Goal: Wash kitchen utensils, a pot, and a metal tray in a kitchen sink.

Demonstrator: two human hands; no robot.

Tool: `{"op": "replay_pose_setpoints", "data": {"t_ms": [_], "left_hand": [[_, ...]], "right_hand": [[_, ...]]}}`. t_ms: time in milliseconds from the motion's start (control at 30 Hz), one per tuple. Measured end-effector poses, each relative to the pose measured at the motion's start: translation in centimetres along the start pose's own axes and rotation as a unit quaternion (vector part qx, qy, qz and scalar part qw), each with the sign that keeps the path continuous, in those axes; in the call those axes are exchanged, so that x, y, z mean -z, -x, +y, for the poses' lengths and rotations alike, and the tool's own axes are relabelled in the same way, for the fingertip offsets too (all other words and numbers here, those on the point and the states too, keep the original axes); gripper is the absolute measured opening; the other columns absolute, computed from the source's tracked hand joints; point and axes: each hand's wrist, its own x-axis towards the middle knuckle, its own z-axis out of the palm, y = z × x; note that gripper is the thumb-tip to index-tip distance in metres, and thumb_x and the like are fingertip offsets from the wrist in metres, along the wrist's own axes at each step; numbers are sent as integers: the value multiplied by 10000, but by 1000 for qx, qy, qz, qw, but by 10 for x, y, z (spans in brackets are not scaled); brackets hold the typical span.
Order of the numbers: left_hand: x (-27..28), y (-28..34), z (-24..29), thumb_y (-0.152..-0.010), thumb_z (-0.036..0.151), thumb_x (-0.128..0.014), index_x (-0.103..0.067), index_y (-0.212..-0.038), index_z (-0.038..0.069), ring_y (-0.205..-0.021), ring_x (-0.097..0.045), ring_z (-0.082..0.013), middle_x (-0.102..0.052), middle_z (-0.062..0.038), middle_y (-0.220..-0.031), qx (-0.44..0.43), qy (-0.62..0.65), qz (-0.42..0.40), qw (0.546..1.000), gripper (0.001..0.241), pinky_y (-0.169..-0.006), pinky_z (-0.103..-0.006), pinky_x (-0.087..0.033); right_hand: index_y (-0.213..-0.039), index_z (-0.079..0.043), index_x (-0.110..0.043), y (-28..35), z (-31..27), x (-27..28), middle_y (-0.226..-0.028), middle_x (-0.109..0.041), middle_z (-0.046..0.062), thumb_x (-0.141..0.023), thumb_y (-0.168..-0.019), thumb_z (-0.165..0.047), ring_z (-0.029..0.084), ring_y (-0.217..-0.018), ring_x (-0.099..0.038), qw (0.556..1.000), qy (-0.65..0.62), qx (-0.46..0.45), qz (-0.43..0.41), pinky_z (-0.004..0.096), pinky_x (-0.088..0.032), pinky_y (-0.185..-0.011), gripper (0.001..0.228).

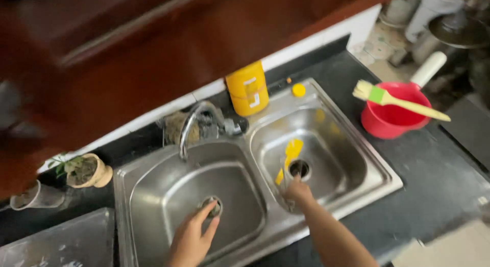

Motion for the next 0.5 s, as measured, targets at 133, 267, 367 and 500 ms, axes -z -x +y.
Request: {"op": "replay_pose_setpoints", "data": {"t_ms": [133,267,367,500], "left_hand": [[-12,6,-22,-838,270,-727,-682,-1302,219,-1015,-791,-181,-798,13,-1194,27,-23,41,999,469,-818,-325,-621],[-16,-1,-24,-820,268,-757,-690,-1295,236,-937,-807,-132,-820,37,-1135,83,-21,45,995,480,-805,-307,-628],[-28,-9,-19,-810,262,-762,-727,-1233,222,-869,-837,-119,-855,60,-1034,80,7,39,996,427,-772,-282,-628],[-60,-36,-7,-848,334,-738,-699,-1288,188,-725,-765,-117,-851,26,-1024,71,89,33,993,466,-640,-263,-611]], "right_hand": [[-1433,-106,-464,-36,-15,-40,-1275,-664,308,-142,-1053,-563,474,-1143,-661,956,-266,-121,30,557,-505,-950,675],[-1404,52,-318,47,-36,49,-1226,-658,281,-898,-711,-517,397,-1062,-735,968,-214,-127,22,482,-634,-867,1068],[-1577,136,-79,26,3,78,-1455,-551,307,-376,-976,-401,395,-1317,-605,990,-101,-60,-75,467,-486,-1103,859],[-1082,41,-552,124,-13,166,-1000,-737,327,-494,-949,-604,498,-973,-718,987,-109,33,112,528,-548,-915,662]]}}
